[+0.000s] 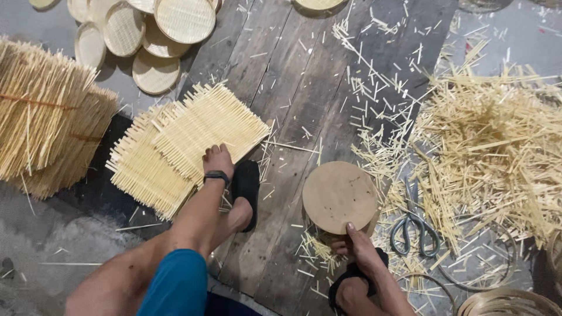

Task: The person sits on the floor and repeatedly places a rectangular woven bamboo mat over a circular wooden mold, then uses shears to trim the excess bamboo strips flush with the mold's edge. The person stacks the finished circular trays to the side.

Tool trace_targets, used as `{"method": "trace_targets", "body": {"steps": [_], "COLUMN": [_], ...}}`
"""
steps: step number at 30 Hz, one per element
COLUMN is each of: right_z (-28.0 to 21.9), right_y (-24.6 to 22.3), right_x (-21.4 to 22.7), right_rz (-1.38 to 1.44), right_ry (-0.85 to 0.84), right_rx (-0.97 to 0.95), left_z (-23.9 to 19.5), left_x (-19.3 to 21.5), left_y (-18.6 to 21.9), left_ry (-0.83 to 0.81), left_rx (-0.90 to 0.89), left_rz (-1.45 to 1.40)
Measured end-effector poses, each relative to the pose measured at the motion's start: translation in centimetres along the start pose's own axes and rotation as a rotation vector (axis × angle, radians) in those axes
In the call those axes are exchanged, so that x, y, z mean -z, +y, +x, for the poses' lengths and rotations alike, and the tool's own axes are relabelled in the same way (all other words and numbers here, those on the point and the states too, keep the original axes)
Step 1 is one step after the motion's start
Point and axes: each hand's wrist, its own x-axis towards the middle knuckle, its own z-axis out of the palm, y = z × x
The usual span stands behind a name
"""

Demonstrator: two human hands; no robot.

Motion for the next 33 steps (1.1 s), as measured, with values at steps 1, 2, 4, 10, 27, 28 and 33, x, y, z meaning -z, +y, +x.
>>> {"method": "trace_targets", "body": {"steps": [1,2,4,10,27,28,33], "right_z": [-0.2,-0.3,-0.7,-2.0,-3.0,-2.8,-2.5], "right_y": [0.2,0.3,0.4,-0.5,-6.8,-6.9,-6.7], "right_x": [-0.2,-0.4,-0.3,2.0,2.2,1.9,1.8], "right_rz": [-0.029,-0.057,-0.081,-0.027,0.01,0.012,0.051], "right_ry": [0.023,0.044,0.098,0.31,0.407,0.421,0.415], "right_rx": [-0.031,-0.06,-0.057,0.168,0.358,0.355,0.398], "left_z": [-0.2,-0.4,-0.5,-1.2,-19.8,-18.9,-10.8], "left_x": [1.0,2.0,3.7,8.3,-0.7,-0.9,-3.0], "left_y": [-0.4,-0.9,-1.1,-0.3,14.8,14.9,14.8], "left_ry": [-0.044,-0.086,-0.135,0.305,-0.171,-0.278,-0.25], "left_rx": [-0.007,-0.015,-0.05,-0.179,-1.331,-1.29,-0.279], "left_rz": [-0.055,-0.108,-0.189,-0.302,-0.57,-0.641,-0.906]}}
